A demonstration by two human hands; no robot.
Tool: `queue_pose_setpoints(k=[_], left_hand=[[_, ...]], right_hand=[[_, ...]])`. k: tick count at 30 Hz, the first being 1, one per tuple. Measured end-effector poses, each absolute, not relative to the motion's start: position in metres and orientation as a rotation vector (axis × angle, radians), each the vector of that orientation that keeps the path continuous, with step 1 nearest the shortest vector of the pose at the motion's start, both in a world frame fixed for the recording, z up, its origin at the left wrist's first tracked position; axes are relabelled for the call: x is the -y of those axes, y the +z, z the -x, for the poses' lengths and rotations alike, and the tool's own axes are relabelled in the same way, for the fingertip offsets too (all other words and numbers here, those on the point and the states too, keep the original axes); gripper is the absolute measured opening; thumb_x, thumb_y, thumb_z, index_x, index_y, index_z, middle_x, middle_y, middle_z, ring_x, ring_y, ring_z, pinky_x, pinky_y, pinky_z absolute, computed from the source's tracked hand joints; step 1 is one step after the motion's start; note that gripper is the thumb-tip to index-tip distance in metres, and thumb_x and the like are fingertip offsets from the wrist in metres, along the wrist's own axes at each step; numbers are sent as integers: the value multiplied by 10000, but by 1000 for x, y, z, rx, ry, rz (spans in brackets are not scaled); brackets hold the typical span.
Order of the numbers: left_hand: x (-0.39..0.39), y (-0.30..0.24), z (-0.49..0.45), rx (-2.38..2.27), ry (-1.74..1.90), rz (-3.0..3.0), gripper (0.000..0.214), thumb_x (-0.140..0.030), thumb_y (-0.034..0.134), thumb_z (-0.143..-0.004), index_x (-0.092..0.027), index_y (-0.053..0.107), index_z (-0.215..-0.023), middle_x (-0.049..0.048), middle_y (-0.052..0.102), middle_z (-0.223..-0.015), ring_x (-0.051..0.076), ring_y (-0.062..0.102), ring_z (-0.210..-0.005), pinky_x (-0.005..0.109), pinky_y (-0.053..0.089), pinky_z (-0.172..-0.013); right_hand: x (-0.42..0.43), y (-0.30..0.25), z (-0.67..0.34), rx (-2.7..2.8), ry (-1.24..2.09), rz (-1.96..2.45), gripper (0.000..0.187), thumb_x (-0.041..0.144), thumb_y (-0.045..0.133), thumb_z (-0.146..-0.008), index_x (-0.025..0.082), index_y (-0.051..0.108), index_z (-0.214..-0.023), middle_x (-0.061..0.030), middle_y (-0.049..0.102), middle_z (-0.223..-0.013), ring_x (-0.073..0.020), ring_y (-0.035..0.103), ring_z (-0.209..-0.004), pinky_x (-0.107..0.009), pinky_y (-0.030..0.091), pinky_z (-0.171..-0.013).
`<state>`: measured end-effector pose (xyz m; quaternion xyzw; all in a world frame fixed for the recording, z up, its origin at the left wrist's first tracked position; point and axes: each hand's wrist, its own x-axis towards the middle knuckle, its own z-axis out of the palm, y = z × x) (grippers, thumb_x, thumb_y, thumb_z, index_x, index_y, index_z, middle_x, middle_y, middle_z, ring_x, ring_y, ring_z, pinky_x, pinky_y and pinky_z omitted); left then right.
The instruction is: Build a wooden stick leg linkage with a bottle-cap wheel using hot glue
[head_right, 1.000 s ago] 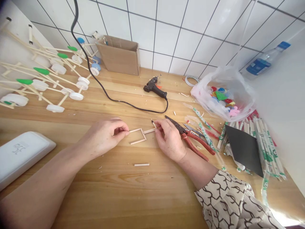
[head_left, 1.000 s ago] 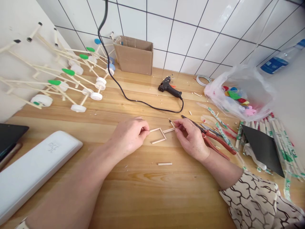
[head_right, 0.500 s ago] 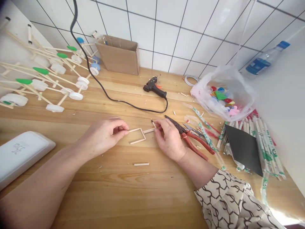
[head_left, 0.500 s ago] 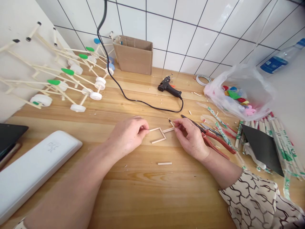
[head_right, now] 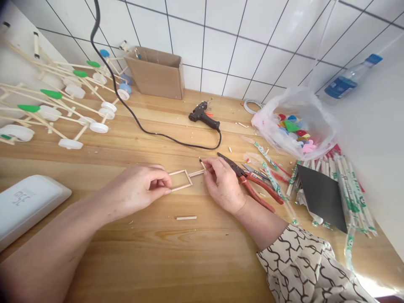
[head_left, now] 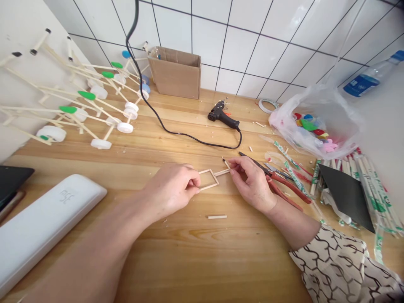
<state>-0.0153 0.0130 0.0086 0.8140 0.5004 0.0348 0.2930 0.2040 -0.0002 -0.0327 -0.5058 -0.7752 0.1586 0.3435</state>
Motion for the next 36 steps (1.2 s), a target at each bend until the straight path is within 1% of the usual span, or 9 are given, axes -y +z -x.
queue_pose_setpoints(k=[12,19,30,36], left_hand=[[-12,6,12,-1335,71,-2145,114,-219,572,-737,-199,639,-646,-7,636,-692,142,542,-598,253,338,-557],[-11,6,12,-1332,83,-2156,132,-191,556,-738,-198,623,-625,-8,638,-677,137,540,-585,249,331,-552],[-12,7,11,-1338,61,-2163,140,-200,542,-740,-198,625,-627,-8,641,-671,133,541,-575,247,331,-544],[-11,7,11,-1335,58,-2172,147,-218,534,-742,-202,628,-630,-4,650,-680,139,548,-584,249,335,-543]], right_hand=[[1,-32,-203,2022,397,1311,213,93,499,-829,178,569,-1011,-61,610,-860,-172,579,-737,-321,501,-696],[1,-31,-204,2020,404,1312,213,92,500,-828,170,570,-1012,-63,610,-863,-173,579,-735,-321,501,-694],[0,-32,-203,2029,404,1315,217,103,493,-833,191,562,-1020,-62,613,-878,-178,585,-741,-331,506,-699],[1,-32,-204,2026,409,1310,198,114,491,-836,170,573,-1008,-72,613,-870,-183,584,-736,-332,502,-691]])
